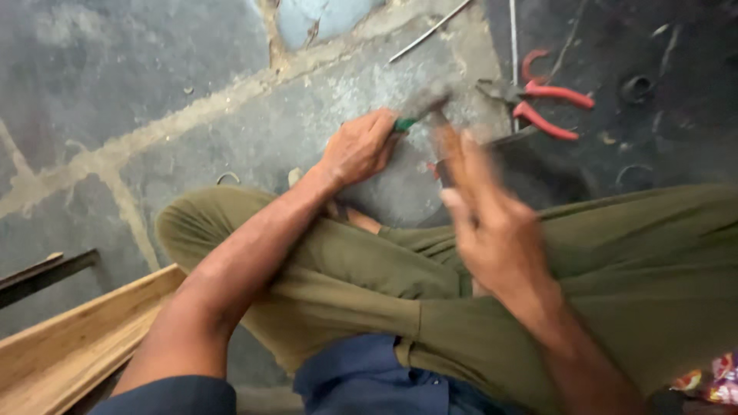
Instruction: The person sits on the floor and uses pliers to strip insulation from a wire, then uses a hammer and chisel to work on a small metal component. The person continues to manipulate the wire and component with pliers and a hammer throughout the clip.
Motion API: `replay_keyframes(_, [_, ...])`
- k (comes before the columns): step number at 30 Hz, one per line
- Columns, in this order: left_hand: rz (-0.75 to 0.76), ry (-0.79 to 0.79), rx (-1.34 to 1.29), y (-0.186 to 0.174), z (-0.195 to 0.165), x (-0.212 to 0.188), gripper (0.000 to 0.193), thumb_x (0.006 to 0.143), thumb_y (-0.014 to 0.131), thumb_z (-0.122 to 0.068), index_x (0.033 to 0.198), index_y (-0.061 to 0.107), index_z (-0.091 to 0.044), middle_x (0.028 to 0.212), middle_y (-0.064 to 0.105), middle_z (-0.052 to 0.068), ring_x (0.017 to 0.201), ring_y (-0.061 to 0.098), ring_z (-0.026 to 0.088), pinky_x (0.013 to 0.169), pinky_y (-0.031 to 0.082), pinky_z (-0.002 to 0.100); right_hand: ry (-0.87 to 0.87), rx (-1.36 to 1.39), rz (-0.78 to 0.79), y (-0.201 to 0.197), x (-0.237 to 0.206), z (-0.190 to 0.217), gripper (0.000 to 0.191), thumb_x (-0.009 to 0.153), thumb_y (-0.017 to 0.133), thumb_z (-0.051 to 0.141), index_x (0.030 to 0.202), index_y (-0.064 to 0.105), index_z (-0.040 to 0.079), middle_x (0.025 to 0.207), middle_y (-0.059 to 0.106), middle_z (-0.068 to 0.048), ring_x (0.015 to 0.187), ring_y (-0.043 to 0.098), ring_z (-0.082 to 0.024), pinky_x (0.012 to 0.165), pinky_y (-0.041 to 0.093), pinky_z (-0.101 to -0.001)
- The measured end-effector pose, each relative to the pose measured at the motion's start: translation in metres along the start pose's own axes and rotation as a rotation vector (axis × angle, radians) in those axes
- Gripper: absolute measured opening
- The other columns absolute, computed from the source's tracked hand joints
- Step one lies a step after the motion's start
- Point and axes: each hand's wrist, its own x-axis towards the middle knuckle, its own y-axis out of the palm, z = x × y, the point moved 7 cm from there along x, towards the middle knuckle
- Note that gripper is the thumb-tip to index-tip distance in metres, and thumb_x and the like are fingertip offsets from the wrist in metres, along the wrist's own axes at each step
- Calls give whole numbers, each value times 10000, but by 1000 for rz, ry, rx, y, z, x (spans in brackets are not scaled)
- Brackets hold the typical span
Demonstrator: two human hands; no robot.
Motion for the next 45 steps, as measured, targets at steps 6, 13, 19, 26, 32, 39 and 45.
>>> replay_keyframes(6, [8,-143,30,5,14,-4,208,985,672,-120,1159,575,-59,960,643,191,887,656,422,743,524,493,142,193,-78,-6,-1,-23,622,1123,587,211,1649,297,45,1318,665,-257,1066,763,-380,832,589,-410])
replay_keyframes(13, [-115,-193,-69,0,18,-9,137,1047,635,-129,1151,565,-73,991,635,207,900,648,438,752,516,496,130,182,-130,-20,2,-31,572,1159,579,197,1628,297,29,1415,635,-286,1144,746,-397,886,596,-411])
replay_keyframes(19, [-38,-202,-14,5,16,-7,163,1031,656,-147,1130,560,-60,966,628,207,871,642,437,717,500,495,64,206,-117,-15,0,-24,613,1137,614,179,1654,313,47,1400,646,-295,1204,729,-394,921,596,-406])
replay_keyframes(26, [-14,-126,35,7,9,-9,186,1008,665,-118,1152,564,-59,970,619,180,890,649,410,744,522,479,79,199,-44,-1,-3,-21,618,1085,641,171,1622,352,68,1326,678,-269,1135,730,-405,860,587,-435])
replay_keyframes(32, [-58,-46,49,1,0,-6,232,977,671,-105,1168,560,-30,1001,620,184,892,652,400,748,534,463,98,180,21,-13,17,4,631,1056,658,152,1614,378,60,1279,684,-265,1083,725,-429,823,577,-439])
replay_keyframes(39, [-34,-89,40,3,-1,-11,220,984,676,-113,1172,573,-65,999,632,164,896,660,385,741,530,462,67,151,-75,-29,-3,13,591,1044,615,128,1576,367,57,1450,595,-308,967,756,-375,784,582,-388])
replay_keyframes(45, [5,-120,67,4,4,-10,236,966,691,-145,1158,574,-76,950,634,168,879,662,395,715,528,481,107,112,52,6,-1,-13,614,1035,662,162,1587,416,55,1210,704,-269,1009,724,-445,773,570,-454])
